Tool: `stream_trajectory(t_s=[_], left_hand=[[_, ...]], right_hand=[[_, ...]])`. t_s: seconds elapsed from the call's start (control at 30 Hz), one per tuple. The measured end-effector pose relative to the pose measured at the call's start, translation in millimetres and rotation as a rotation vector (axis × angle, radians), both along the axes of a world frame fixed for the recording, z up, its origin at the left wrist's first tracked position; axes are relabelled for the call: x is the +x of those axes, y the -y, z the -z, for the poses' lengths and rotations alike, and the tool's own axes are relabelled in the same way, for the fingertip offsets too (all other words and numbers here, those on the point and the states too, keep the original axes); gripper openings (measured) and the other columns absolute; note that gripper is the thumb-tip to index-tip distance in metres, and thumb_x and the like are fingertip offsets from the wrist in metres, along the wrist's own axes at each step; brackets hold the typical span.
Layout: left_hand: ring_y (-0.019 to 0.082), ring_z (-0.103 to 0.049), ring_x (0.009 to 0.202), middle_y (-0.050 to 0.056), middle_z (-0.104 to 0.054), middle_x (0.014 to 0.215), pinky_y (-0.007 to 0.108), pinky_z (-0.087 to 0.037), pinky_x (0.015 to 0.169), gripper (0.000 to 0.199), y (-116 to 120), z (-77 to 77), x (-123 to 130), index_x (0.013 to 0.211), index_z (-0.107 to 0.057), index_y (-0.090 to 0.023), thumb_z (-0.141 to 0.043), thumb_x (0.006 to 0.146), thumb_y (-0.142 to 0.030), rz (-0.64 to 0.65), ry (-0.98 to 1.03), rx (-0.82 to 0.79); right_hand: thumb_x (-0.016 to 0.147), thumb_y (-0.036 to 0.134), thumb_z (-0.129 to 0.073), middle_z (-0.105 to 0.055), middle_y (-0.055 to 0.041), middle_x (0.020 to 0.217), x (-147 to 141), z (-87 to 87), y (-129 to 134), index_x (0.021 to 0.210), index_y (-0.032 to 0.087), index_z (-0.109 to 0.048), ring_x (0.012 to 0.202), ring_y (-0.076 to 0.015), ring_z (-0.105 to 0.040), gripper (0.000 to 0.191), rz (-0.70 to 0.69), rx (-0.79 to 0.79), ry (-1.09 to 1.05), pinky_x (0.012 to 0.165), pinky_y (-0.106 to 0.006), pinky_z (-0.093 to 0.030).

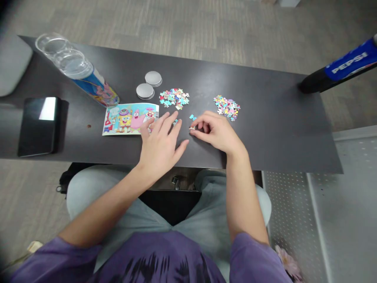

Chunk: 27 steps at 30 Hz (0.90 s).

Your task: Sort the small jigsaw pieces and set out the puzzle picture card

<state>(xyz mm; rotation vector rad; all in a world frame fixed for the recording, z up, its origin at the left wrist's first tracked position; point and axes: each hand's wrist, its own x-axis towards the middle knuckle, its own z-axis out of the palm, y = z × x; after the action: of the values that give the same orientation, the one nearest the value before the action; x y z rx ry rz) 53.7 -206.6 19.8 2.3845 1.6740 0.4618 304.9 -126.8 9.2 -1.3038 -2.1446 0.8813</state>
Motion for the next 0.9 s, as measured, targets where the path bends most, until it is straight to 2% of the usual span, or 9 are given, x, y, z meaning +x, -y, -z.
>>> stream_trajectory(t_s=[0.1, 0.17, 0.2, 0.3, 0.33, 0.43, 0.57, 0.73, 0.9], left_hand=[[0.044, -0.082, 0.149, 0.021, -0.087, 0.161, 0.066, -0.064, 0.122, 0.031, 20.2, -14.3, 15.8, 0.144, -0.087, -0.017, -0.061, 0.130, -0.028, 0.114, 0.068, 0.043], [0.039, -0.089, 0.123, 0.015, -0.093, 0.129, 0.060, -0.070, 0.103, 0.033, 40.1, -20.4, 36.2, 0.127, -0.089, -0.021, -0.057, 0.131, -0.029, 0.408, 0.110, -0.063], [0.037, -0.091, 0.118, 0.014, -0.094, 0.125, 0.058, -0.071, 0.100, 0.036, 50.7, -19.8, 48.5, 0.128, -0.089, -0.022, -0.054, 0.131, -0.030, 0.613, 0.121, -0.172], [0.039, -0.094, 0.127, 0.020, -0.095, 0.135, 0.059, -0.074, 0.105, 0.034, 77.7, 1.2, 83.8, 0.114, -0.084, -0.026, -0.053, 0.127, -0.027, 1.144, 0.065, -0.537], [0.037, -0.096, 0.127, 0.018, -0.096, 0.134, 0.057, -0.075, 0.104, 0.032, 83.8, 13.4, 92.0, 0.100, -0.079, -0.028, -0.058, 0.125, -0.027, 1.241, 0.044, -0.606], [0.034, -0.098, 0.105, 0.010, -0.096, 0.104, 0.045, -0.072, 0.077, 0.050, 93.8, 52.7, 101.1, 0.071, -0.055, -0.029, -0.078, 0.114, -0.036, 1.373, -0.037, -0.775], [0.032, -0.097, 0.094, 0.001, -0.089, 0.083, 0.037, -0.060, 0.055, 0.053, 103.8, 85.3, 92.7, 0.067, -0.060, -0.030, -0.091, 0.108, -0.045, 1.456, -0.105, -0.921], [0.041, -0.099, 0.109, 0.014, -0.093, 0.096, 0.046, -0.074, 0.074, 0.080, 115.4, 98.6, 91.3, 0.066, -0.027, -0.031, -0.093, 0.111, -0.037, 1.432, -0.160, -0.879], [0.044, -0.098, 0.112, 0.018, -0.095, 0.104, 0.054, -0.079, 0.091, 0.083, 109.9, 116.8, 93.7, 0.070, -0.026, -0.031, -0.098, 0.111, -0.042, 1.428, -0.133, -0.806]], right_hand=[[0.102, 0.055, -0.095, -0.074, -0.0039, 0.100, 1.5, 2.1, -3.0, 0.110, 0.037, -0.086, 0.076, -0.0267, -0.062, 0.021, 0.030, -0.056, -0.046, 0.074, -0.049, -0.060], [0.101, 0.055, -0.093, -0.072, -0.0027, 0.097, 0.9, 4.8, -4.8, 0.110, 0.038, -0.082, 0.076, -0.0270, -0.061, 0.022, 0.069, -0.094, -0.103, 0.074, -0.048, -0.060], [0.101, 0.053, -0.092, -0.071, -0.0022, 0.095, 0.0, 6.4, -5.5, 0.110, 0.038, -0.081, 0.077, -0.0272, -0.062, 0.021, 0.086, -0.101, -0.128, 0.075, -0.047, -0.060], [0.099, 0.046, -0.090, -0.070, -0.0014, 0.094, -4.0, 10.9, -6.4, 0.108, 0.036, -0.078, 0.077, -0.0258, -0.061, 0.018, 0.111, -0.065, -0.180, 0.076, -0.045, -0.059], [0.098, 0.042, -0.090, -0.071, -0.0013, 0.095, -5.2, 12.0, -6.4, 0.107, 0.035, -0.078, 0.076, -0.0246, -0.060, 0.017, 0.110, -0.044, -0.189, 0.076, -0.045, -0.058], [0.098, 0.033, -0.088, -0.073, -0.0005, 0.096, -7.4, 14.1, -6.8, 0.106, 0.032, -0.080, 0.071, -0.0209, -0.056, 0.011, 0.082, 0.008, -0.194, 0.077, -0.043, -0.056], [0.101, 0.030, -0.087, -0.071, 0.0005, 0.095, -5.0, 15.9, -10.7, 0.105, 0.031, -0.082, 0.070, -0.0184, -0.055, 0.007, 0.042, 0.041, -0.213, 0.075, -0.040, -0.054], [0.102, 0.033, -0.098, -0.074, -0.0024, 0.103, 4.4, 9.1, -14.0, 0.109, 0.031, -0.086, 0.076, -0.0212, -0.063, 0.014, -0.009, -0.027, -0.141, 0.073, -0.041, -0.056], [0.104, 0.039, -0.102, -0.077, -0.0112, 0.130, 11.0, -1.5, -13.6, 0.112, 0.035, -0.093, 0.103, -0.0319, -0.075, 0.013, -0.083, 0.009, -0.018, 0.091, -0.052, -0.069]])
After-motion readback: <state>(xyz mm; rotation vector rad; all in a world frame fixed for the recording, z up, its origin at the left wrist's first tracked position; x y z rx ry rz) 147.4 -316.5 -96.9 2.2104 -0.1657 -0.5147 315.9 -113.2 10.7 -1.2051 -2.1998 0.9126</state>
